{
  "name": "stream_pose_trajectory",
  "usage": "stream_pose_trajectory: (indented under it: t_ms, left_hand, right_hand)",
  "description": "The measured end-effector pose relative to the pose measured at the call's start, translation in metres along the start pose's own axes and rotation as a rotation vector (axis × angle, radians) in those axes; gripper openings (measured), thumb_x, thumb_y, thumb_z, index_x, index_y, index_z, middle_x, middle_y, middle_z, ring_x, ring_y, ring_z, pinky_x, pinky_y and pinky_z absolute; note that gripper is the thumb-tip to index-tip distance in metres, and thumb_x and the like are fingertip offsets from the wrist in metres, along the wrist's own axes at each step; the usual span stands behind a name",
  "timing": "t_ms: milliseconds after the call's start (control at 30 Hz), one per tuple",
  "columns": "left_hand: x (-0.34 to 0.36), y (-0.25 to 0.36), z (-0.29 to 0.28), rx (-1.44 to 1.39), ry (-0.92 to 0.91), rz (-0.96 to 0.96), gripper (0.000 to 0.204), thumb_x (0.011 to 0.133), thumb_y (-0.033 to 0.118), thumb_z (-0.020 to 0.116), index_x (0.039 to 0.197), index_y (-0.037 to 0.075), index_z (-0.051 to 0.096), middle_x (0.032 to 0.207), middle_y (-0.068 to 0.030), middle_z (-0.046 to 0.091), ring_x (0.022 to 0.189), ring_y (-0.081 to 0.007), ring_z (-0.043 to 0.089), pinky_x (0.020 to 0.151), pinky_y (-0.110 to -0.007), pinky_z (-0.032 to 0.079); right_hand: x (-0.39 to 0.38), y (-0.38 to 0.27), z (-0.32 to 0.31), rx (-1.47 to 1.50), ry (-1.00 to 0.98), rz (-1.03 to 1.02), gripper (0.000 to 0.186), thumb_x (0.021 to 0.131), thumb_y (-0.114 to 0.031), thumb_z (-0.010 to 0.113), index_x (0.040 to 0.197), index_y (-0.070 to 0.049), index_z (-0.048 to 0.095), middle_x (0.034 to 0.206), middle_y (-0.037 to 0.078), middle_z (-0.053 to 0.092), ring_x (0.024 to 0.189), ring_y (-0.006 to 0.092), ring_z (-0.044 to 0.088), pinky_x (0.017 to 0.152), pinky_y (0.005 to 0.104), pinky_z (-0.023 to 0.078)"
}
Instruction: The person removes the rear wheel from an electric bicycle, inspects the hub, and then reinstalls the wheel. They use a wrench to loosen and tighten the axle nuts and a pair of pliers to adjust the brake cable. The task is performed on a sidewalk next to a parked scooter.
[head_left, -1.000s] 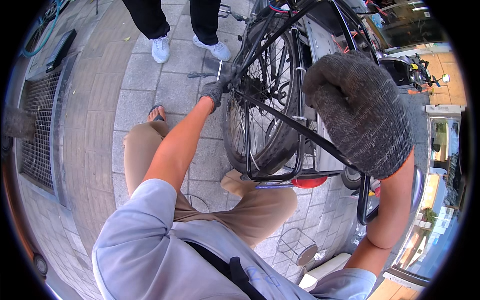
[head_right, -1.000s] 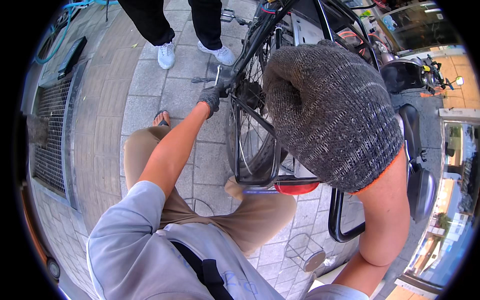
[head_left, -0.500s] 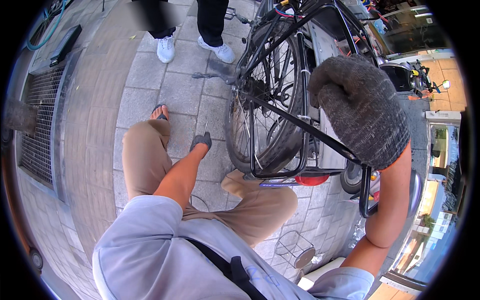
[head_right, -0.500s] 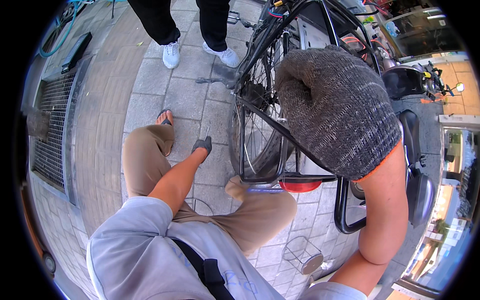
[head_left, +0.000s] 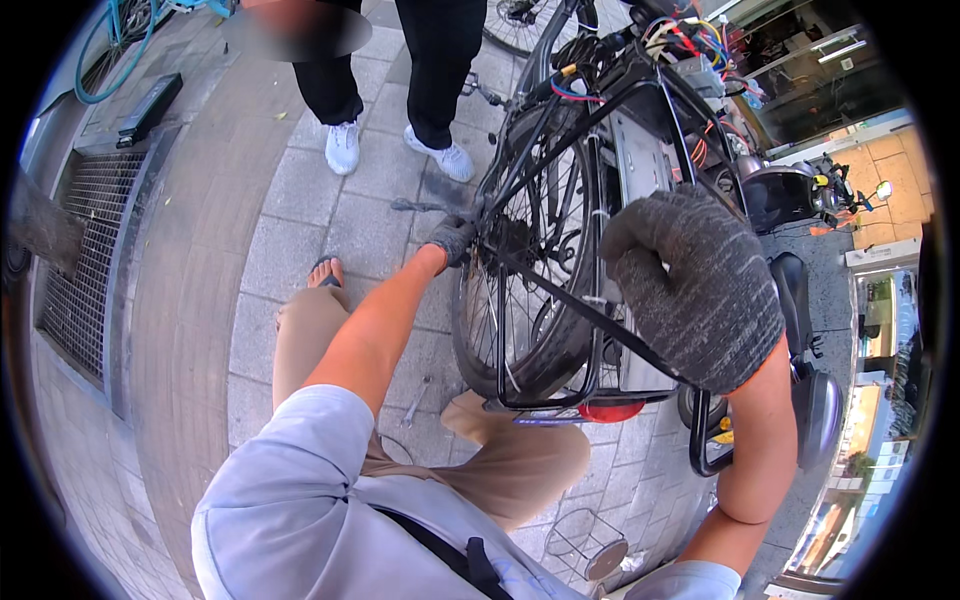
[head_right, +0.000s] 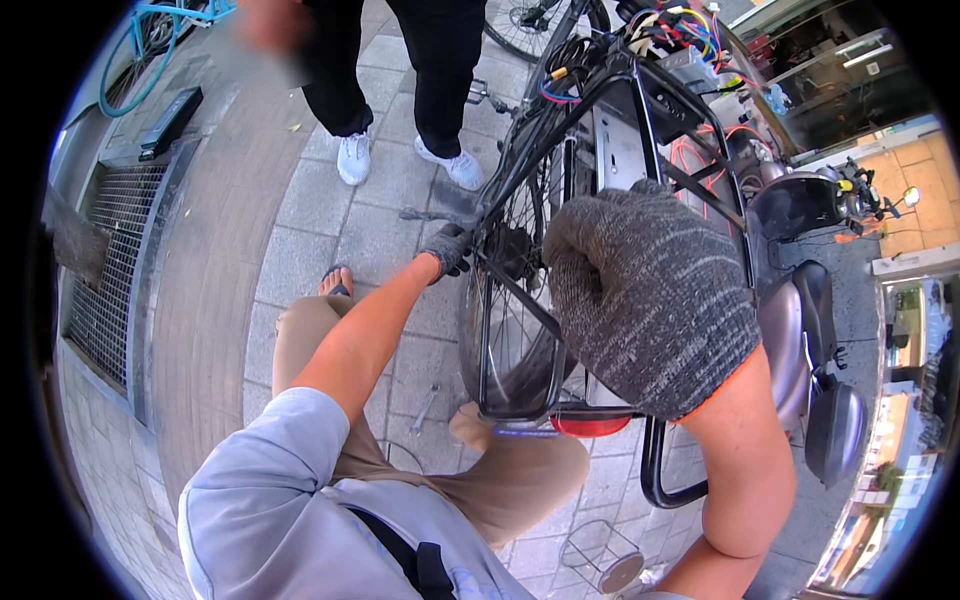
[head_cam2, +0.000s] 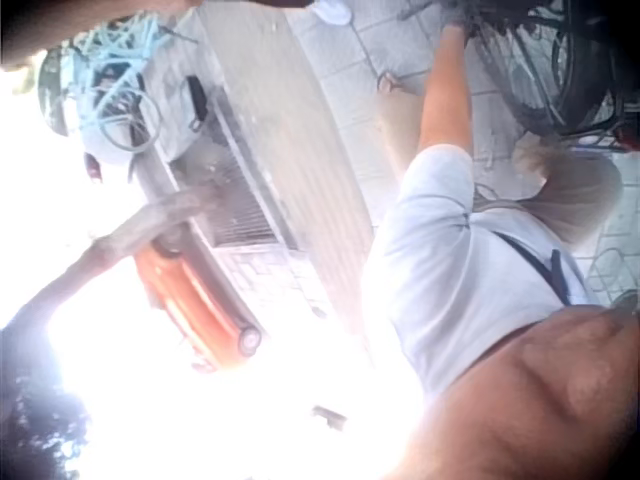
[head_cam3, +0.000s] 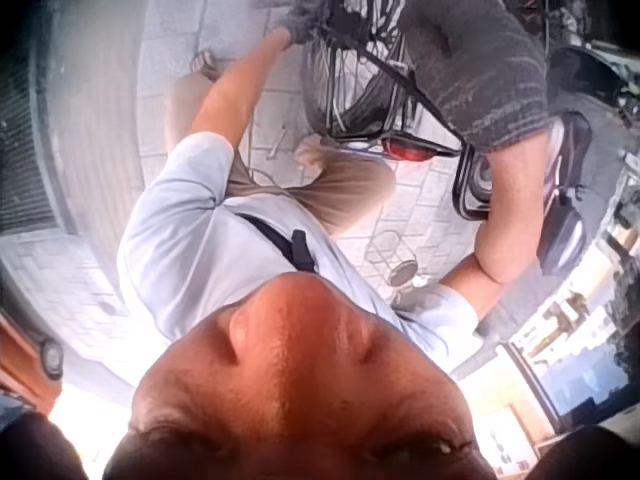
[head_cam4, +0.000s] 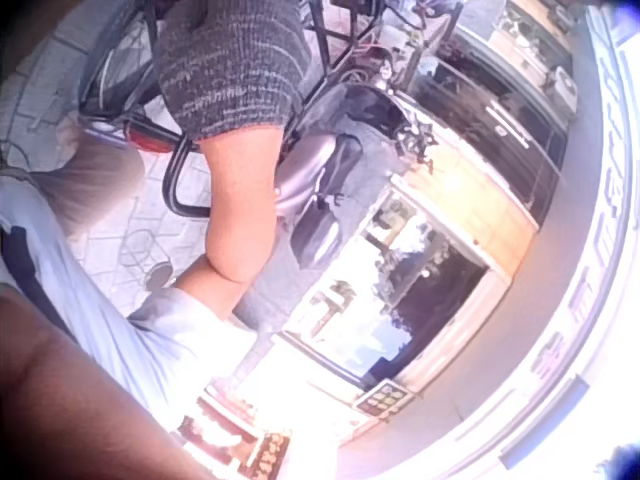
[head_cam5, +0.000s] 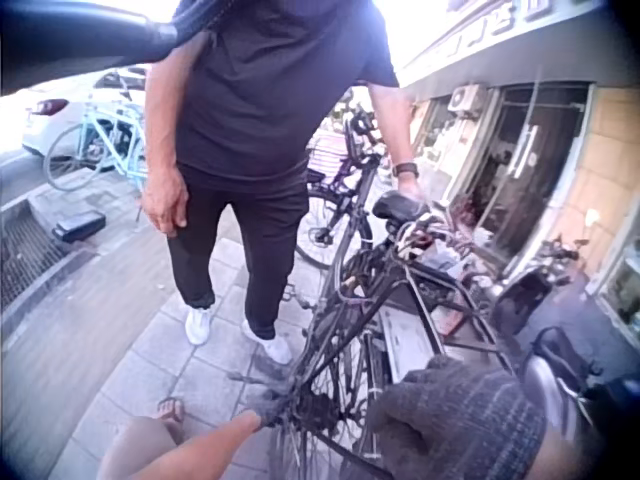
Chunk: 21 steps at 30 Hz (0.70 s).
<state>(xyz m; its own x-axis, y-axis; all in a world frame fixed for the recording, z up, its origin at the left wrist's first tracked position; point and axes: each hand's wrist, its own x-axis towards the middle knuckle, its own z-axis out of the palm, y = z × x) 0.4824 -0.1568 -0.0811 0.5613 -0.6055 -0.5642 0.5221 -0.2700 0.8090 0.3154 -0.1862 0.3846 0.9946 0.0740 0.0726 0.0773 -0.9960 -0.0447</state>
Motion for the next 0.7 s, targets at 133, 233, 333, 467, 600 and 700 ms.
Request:
stream_pose_trajectory:
  t_ms: [133, 233, 333, 467, 600, 700]
  left_hand:
    - [0.024, -0.024, 0.016, 0.112, 0.009, 0.086, 0.055, 0.097, 0.056, 0.048, 0.127, 0.01, 0.05, 0.098, -0.0103, 0.063, 0.062, -0.0207, 0.064, 0.049, -0.035, 0.047]
    - [0.042, -0.039, 0.021, 0.283, 0.116, 0.144, 0.062, 0.098, 0.059, 0.041, 0.129, 0.008, 0.053, 0.105, -0.015, 0.066, 0.064, -0.0299, 0.066, 0.054, -0.042, 0.051]
    - [0.085, -0.057, -0.003, 0.537, 0.246, 0.184, 0.069, 0.098, 0.061, 0.038, 0.129, 0.002, 0.056, 0.116, -0.0197, 0.066, 0.072, -0.0383, 0.068, 0.063, -0.049, 0.054]
    - [0.064, -0.031, 0.024, 0.294, 0.141, -0.175, 0.072, 0.098, 0.06, 0.037, 0.127, -0.003, 0.06, 0.113, -0.0241, 0.067, 0.085, -0.0428, 0.07, 0.072, -0.052, 0.055]
    - [0.073, -0.02, -0.009, 0.821, 0.148, 0.231, 0.069, 0.098, 0.058, 0.037, 0.123, -0.002, 0.062, 0.106, -0.0218, 0.07, 0.079, -0.0413, 0.071, 0.067, -0.051, 0.056]
    - [0.058, -0.014, -0.015, 0.656, -0.034, 0.084, 0.07, 0.096, 0.063, 0.036, 0.09, -0.001, 0.064, 0.084, -0.0189, 0.068, 0.062, -0.031, 0.066, 0.05, -0.044, 0.046]
  right_hand:
    - [-0.002, 0.002, 0.002, 0.042, 0.003, 0.035, 0.009, 0.079, -0.012, 0.065, 0.086, -0.007, 0.068, 0.079, 0.016, 0.065, 0.079, 0.036, 0.064, 0.072, 0.0464, 0.05]
    - [-0.003, 0.002, 0.001, 0.007, -0.015, 0.036, 0.01, 0.078, -0.012, 0.066, 0.086, -0.007, 0.068, 0.079, 0.015, 0.065, 0.078, 0.0358, 0.063, 0.071, 0.0465, 0.051]
    - [0.002, -0.001, -0.003, 0.04, 0.013, -0.019, 0.009, 0.076, -0.011, 0.066, 0.083, -0.006, 0.068, 0.079, 0.014, 0.065, 0.078, 0.0355, 0.064, 0.07, 0.0467, 0.051]
    - [-0.004, 0.005, 0.005, -0.015, 0.034, 0.02, 0.008, 0.076, -0.015, 0.066, 0.078, -0.008, 0.067, 0.079, 0.014, 0.066, 0.078, 0.0355, 0.064, 0.069, 0.0473, 0.051]
    - [0.0, 0.005, 0.001, -0.047, 0.027, -0.014, 0.011, 0.076, -0.019, 0.067, 0.079, -0.008, 0.067, 0.079, 0.014, 0.066, 0.079, 0.0363, 0.065, 0.07, 0.0485, 0.051]
    - [0.0, 0.008, 0.004, -0.061, 0.009, 0.015, 0.014, 0.078, -0.021, 0.066, 0.079, -0.008, 0.068, 0.079, 0.015, 0.067, 0.08, 0.0369, 0.065, 0.07, 0.0494, 0.052]
